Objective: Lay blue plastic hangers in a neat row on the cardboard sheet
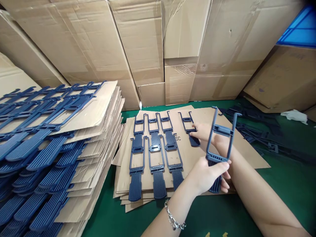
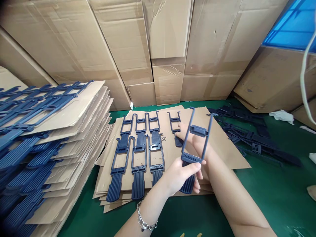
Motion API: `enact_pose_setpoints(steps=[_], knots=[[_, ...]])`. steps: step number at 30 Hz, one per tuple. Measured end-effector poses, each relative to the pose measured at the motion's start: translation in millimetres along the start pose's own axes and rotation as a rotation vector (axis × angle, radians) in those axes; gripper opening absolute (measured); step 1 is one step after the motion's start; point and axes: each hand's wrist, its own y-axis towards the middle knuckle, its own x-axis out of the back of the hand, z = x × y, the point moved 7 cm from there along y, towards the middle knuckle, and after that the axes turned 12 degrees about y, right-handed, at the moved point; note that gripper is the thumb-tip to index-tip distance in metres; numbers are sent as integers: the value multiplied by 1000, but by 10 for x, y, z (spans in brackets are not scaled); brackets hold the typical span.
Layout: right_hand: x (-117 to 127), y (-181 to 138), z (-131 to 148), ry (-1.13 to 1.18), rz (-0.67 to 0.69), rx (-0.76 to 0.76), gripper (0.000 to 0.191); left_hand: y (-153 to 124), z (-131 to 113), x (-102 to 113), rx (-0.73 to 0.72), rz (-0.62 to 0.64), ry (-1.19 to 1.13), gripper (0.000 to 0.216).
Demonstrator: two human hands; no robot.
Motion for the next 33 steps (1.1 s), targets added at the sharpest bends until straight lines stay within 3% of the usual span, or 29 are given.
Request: enact_pose_setpoints(steps=[3, 7, 10, 24, 33], knots=[[-131, 18, -4, -53, 136, 5, 48, -27, 72, -98, 100, 143, 5, 21], [-282, 5, -44, -114, 245, 5, 63, -47, 104, -177, 106, 246, 11, 22], [-325, 6, 12, -90, 250, 54, 71, -28, 122, -183, 78, 251, -6, 23], [-441, 53, 142, 13, 219, 113, 72, -2, 115, -171, 84, 200, -5, 24], [-434, -11, 215, 13, 214, 160, 66, -2, 129, -176, 76, 200, -1, 23]])
